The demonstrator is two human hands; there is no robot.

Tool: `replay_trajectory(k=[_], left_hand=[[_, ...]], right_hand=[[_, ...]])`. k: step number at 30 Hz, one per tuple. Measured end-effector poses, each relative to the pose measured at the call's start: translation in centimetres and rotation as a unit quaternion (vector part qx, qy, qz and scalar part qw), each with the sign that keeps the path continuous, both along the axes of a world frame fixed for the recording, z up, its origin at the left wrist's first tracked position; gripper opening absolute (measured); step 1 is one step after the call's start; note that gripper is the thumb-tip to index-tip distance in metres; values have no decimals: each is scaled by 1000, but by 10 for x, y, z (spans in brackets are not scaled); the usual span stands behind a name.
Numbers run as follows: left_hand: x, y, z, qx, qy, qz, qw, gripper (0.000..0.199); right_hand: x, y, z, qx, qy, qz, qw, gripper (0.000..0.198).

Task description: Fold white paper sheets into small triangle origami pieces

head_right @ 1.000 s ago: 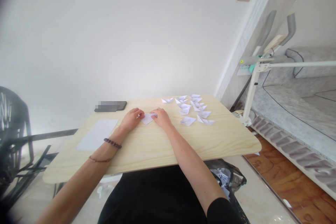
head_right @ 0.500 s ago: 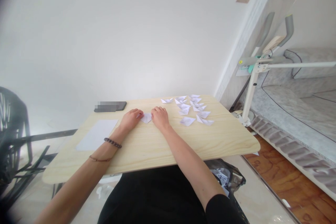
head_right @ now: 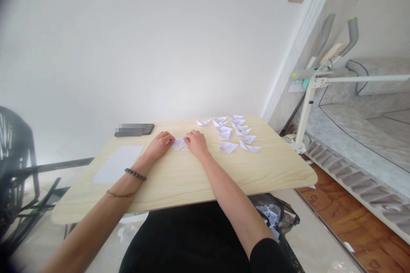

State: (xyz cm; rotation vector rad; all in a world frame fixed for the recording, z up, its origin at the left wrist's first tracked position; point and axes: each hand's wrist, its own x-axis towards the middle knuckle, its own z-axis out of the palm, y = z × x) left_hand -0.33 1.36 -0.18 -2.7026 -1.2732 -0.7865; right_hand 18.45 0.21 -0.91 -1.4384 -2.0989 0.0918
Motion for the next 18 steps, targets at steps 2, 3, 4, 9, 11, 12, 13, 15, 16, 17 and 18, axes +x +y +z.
replay_trajectory(k=[2, 3, 4, 9, 11, 12, 13, 15, 16, 17, 18], left_hand=[[-2, 0, 1, 0, -5, -10, 1000, 16], [-3, 1, 1, -2, -6, -14, 1000, 16], [-4, 1, 1, -4, -6, -19, 1000, 17], [-8, 2, 2, -26, -2, -31, 999, 21], [-8, 2, 2, -31, -5, -33, 999, 23], [-8, 2, 2, -32, -5, -35, 999, 25], [-8, 2, 1, -32, -4, -36, 999, 27], [-8, 2, 0, -32, -1, -38, 999, 30], [-8, 2, 0, -32, 0, -37, 999, 31], [-8, 1, 0, -32, 0, -36, 999, 32], [-8, 1, 0, -32, 0, -36, 999, 33]], right_hand=[[0, -2, 1, 16, -5, 7, 1000, 14], [-1, -3, 2, 23, -9, 11, 1000, 15], [-1, -4, 2, 28, -14, 14, 999, 15], [-1, -8, 3, 28, -35, 11, 999, 17], [-1, -8, 4, 20, -42, 10, 999, 17], [-1, -8, 4, 16, -45, 10, 999, 17], [-1, -9, 4, 13, -47, 9, 999, 18], [-2, -9, 4, 9, -48, 7, 999, 18], [-2, -9, 4, 10, -47, 5, 999, 18], [-3, -10, 3, 13, -45, 1, 999, 17], [-3, -10, 3, 18, -43, -2, 999, 15]])
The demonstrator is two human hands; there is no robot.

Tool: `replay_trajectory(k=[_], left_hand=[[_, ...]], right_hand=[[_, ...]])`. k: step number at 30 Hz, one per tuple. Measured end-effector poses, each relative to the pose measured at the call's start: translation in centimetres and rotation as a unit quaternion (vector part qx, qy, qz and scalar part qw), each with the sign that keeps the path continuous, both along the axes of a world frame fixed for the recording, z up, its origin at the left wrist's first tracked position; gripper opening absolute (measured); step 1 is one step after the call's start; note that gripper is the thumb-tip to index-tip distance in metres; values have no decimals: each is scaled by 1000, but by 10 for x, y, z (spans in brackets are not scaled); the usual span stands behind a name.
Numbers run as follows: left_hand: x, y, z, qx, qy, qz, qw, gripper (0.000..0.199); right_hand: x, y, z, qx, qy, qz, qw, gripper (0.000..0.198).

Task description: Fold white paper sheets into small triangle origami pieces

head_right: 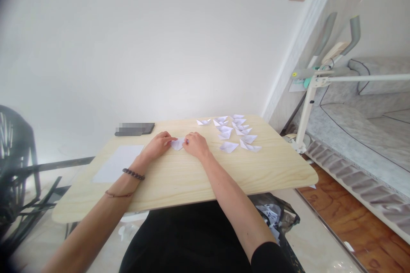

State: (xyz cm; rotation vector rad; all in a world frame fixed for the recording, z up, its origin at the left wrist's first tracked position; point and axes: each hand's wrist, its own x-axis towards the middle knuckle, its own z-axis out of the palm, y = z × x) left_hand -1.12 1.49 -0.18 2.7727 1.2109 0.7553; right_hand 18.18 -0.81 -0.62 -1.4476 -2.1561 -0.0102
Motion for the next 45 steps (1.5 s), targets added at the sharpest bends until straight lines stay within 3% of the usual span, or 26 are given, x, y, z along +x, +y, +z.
replay_trajectory(k=[10, 15, 18, 34, 45], left_hand=[[1, -3, -2, 13, -21, 8, 1000, 26], [3, -2, -1, 30, -1, 7, 1000, 21], [5, -2, 1, 30, 16, 3, 999, 20], [6, -22, 16, 26, 35, 34, 998, 23], [3, -21, 16, 62, 33, 89, 994, 24]], right_hand=[[-3, 1, 1, 9, -8, -48, 999, 18], [-5, -1, 3, 32, -29, 44, 998, 23], [-5, -2, 3, 37, -49, 58, 996, 26], [-9, -14, 13, 32, -55, -17, 998, 27], [-6, -14, 14, 45, -60, -35, 997, 28]])
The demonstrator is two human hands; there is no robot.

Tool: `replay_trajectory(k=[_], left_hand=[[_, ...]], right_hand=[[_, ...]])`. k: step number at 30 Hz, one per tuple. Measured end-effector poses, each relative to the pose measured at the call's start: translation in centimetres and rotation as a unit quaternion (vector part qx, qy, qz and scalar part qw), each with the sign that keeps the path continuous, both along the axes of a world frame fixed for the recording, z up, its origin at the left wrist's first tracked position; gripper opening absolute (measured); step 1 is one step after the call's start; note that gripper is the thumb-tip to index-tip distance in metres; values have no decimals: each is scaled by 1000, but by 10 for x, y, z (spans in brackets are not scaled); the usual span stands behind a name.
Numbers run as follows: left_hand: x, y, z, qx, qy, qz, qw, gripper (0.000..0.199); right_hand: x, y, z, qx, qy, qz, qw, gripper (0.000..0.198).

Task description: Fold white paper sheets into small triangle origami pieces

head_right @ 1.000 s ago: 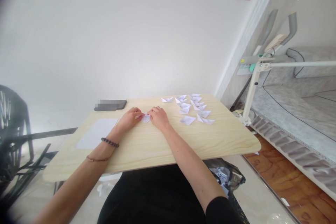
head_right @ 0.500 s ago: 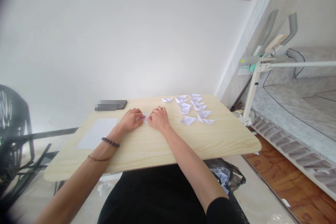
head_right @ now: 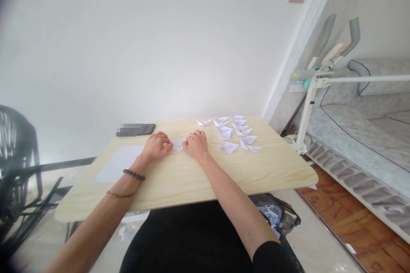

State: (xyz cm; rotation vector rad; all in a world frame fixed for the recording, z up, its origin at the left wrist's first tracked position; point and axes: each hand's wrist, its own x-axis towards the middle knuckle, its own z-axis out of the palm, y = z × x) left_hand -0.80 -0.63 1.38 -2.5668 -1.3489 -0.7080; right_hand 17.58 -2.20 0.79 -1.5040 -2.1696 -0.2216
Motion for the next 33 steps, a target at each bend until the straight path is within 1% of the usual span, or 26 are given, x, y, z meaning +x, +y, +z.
replay_trajectory(k=[7, 10, 12, 15, 19, 22, 28, 33], left_hand=[[-6, 2, -1, -6, 2, 24, 1000, 25], [-3, 2, -3, -14, -13, 34, 999, 25], [-1, 2, -5, -24, -26, 51, 998, 24], [2, 4, -9, -32, -30, 65, 997, 22], [1, 7, -16, -39, -23, 54, 998, 28], [1, 9, -21, -56, -35, 42, 997, 32], [5, 14, -24, -96, -83, -5, 992, 25], [4, 17, -26, -103, -105, -12, 989, 26]], right_hand=[[-1, 2, -3, 0, 10, -17, 1000, 26], [0, 4, -6, -8, 27, -22, 999, 20], [2, 5, -9, -27, 44, -4, 999, 16], [6, 9, -13, -56, 72, 44, 995, 19], [9, 17, -19, -77, 107, 87, 987, 19], [11, 23, -22, -95, 135, 98, 981, 20], [15, 26, -23, -125, 180, 107, 970, 23], [15, 25, -21, -132, 205, 119, 963, 21]])
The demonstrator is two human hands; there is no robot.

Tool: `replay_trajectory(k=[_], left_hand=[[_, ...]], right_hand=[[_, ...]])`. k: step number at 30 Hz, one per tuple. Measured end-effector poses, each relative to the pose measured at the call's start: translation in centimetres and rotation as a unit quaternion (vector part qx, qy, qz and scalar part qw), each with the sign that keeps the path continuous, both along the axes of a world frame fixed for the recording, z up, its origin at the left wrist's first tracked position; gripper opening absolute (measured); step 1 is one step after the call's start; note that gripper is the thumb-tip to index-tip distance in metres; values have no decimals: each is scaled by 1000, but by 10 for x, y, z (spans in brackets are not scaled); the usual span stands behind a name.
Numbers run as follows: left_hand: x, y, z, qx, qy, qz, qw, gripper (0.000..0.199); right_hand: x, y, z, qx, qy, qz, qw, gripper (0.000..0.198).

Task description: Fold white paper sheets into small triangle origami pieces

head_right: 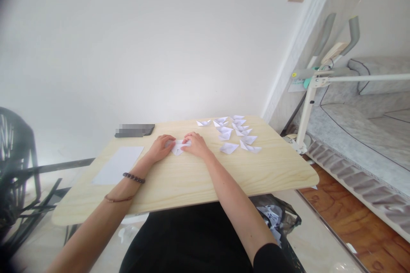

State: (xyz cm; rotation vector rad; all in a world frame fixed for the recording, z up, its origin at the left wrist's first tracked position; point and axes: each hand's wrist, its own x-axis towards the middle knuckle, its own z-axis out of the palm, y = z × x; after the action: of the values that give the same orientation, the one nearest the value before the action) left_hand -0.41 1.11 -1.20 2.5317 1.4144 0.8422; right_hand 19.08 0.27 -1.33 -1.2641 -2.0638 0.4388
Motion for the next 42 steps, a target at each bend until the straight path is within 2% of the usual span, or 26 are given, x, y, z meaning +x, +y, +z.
replay_trajectory(k=[5, 10, 13, 15, 17, 20, 23, 28, 42], left_hand=[[0, -2, 3, -21, -36, 11, 999, 26], [1, -8, 9, -120, -153, -13, 981, 27], [3, -11, 13, -125, -200, -26, 971, 28], [4, -13, 15, -113, -224, -24, 968, 28], [5, -14, 17, -108, -248, -21, 962, 28], [7, -16, 20, -128, -298, -19, 946, 34], [8, -17, 22, -166, -343, -14, 924, 51], [9, -18, 22, -193, -333, -15, 923, 54], [13, -19, 25, -178, -313, 10, 933, 48]], right_hand=[[-1, -2, 2, -5, 27, 11, 1000, 15], [-1, -4, 2, -1, 70, 30, 997, 11], [-1, -3, 0, -21, 127, 35, 991, 26], [-1, -1, -1, -54, 175, 34, 982, 43], [-2, 1, -3, -91, 207, 43, 973, 52], [-4, 2, -3, -106, 242, 59, 963, 49], [-7, 1, -1, -80, 274, 55, 957, 42], [-11, -4, 3, -50, 276, 48, 959, 35], [-15, -9, 7, -22, 245, 19, 969, 29]])
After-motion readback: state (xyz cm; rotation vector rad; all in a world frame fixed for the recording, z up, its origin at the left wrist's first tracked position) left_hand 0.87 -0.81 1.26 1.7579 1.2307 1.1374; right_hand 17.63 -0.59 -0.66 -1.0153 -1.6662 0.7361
